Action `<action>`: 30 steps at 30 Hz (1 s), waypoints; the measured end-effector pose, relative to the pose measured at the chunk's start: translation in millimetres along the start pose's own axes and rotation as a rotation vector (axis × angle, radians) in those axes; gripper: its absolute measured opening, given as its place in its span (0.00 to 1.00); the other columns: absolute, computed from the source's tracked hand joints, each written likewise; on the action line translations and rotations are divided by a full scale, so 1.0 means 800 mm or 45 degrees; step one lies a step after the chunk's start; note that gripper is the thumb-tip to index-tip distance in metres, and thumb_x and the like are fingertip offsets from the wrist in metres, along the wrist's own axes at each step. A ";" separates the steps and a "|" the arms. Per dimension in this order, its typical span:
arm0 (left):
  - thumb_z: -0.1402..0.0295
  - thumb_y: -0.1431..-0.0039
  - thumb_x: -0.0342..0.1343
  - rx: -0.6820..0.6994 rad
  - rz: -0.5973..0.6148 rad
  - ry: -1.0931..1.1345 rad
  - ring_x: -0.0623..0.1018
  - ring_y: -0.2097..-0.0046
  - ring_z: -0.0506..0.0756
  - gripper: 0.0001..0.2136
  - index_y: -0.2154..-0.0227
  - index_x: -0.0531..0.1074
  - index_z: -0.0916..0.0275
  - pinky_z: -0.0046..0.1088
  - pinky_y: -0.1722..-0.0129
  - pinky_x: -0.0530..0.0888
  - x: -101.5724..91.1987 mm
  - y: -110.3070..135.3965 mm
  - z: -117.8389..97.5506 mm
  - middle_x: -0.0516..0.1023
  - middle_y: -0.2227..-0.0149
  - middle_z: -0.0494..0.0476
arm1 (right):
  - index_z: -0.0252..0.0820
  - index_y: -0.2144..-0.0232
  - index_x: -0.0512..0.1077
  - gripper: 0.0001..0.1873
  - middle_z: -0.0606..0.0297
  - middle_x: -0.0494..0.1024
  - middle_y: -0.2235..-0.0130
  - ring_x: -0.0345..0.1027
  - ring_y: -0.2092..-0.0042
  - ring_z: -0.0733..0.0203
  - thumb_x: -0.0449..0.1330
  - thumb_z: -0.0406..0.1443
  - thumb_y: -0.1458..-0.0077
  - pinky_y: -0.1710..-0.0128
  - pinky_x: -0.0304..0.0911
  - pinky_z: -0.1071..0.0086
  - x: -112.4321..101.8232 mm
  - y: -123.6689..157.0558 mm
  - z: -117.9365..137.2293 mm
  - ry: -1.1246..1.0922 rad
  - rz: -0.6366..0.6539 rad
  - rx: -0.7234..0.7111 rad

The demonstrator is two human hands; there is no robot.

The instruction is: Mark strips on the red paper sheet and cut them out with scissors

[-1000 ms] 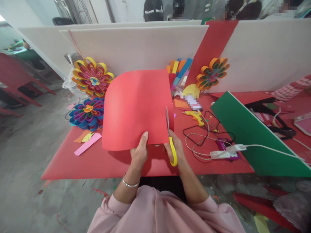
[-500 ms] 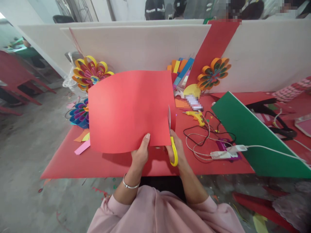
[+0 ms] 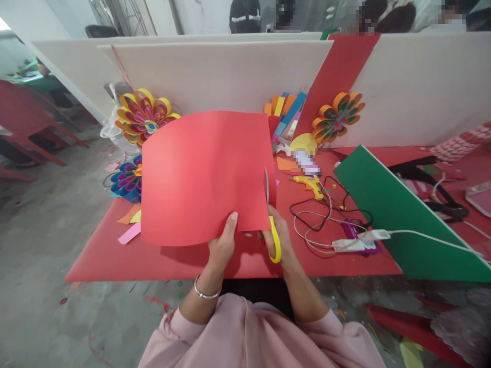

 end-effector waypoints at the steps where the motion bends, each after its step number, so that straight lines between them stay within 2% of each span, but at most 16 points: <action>1: 0.56 0.48 0.76 0.001 0.005 -0.002 0.85 0.42 0.61 0.19 0.55 0.85 0.58 0.41 0.32 0.76 0.000 0.000 0.000 0.86 0.44 0.59 | 0.48 0.61 0.72 0.15 0.71 0.68 0.80 0.69 0.75 0.58 0.62 0.51 0.40 0.76 0.61 0.68 0.000 0.000 0.000 0.000 -0.005 0.003; 7: 0.55 0.48 0.76 0.011 0.013 -0.029 0.85 0.43 0.62 0.20 0.55 0.85 0.58 0.41 0.33 0.76 -0.002 -0.001 0.003 0.86 0.45 0.59 | 0.47 0.64 0.72 0.14 0.72 0.68 0.81 0.68 0.75 0.59 0.62 0.50 0.40 0.76 0.61 0.69 0.001 -0.002 0.001 -0.008 -0.017 -0.013; 14: 0.54 0.46 0.76 0.084 0.013 -0.054 0.85 0.43 0.61 0.20 0.54 0.85 0.58 0.41 0.34 0.77 -0.002 -0.003 0.004 0.86 0.44 0.59 | 0.45 0.58 0.77 0.15 0.73 0.68 0.81 0.65 0.77 0.62 0.62 0.48 0.40 0.77 0.60 0.70 0.003 0.000 -0.005 -0.031 -0.016 -0.015; 21: 0.57 0.44 0.75 0.115 0.025 -0.030 0.84 0.42 0.60 0.18 0.52 0.84 0.56 0.41 0.32 0.76 -0.004 -0.004 0.009 0.85 0.42 0.58 | 0.44 0.58 0.78 0.18 0.73 0.67 0.82 0.64 0.78 0.62 0.64 0.51 0.41 0.78 0.60 0.71 0.004 0.000 -0.008 -0.056 -0.032 -0.014; 25: 0.56 0.45 0.75 0.091 0.029 -0.027 0.84 0.42 0.61 0.19 0.53 0.84 0.58 0.42 0.31 0.75 -0.003 -0.004 0.010 0.86 0.46 0.59 | 0.44 0.60 0.76 0.15 0.74 0.67 0.82 0.63 0.79 0.63 0.63 0.48 0.41 0.78 0.59 0.71 0.004 -0.001 -0.001 -0.055 -0.037 -0.034; 30: 0.55 0.45 0.75 0.085 0.032 -0.047 0.85 0.43 0.62 0.19 0.54 0.84 0.58 0.42 0.33 0.77 -0.002 -0.004 0.007 0.86 0.45 0.59 | 0.46 0.64 0.73 0.12 0.74 0.67 0.81 0.62 0.80 0.65 0.63 0.47 0.41 0.78 0.59 0.72 0.004 -0.001 0.008 -0.074 -0.034 -0.067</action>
Point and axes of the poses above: each hand's wrist, its own y-axis away from the middle knuckle, its own x-axis out of the palm, z = x × y, the point moved 4 cm from there along -y, towards the middle knuckle
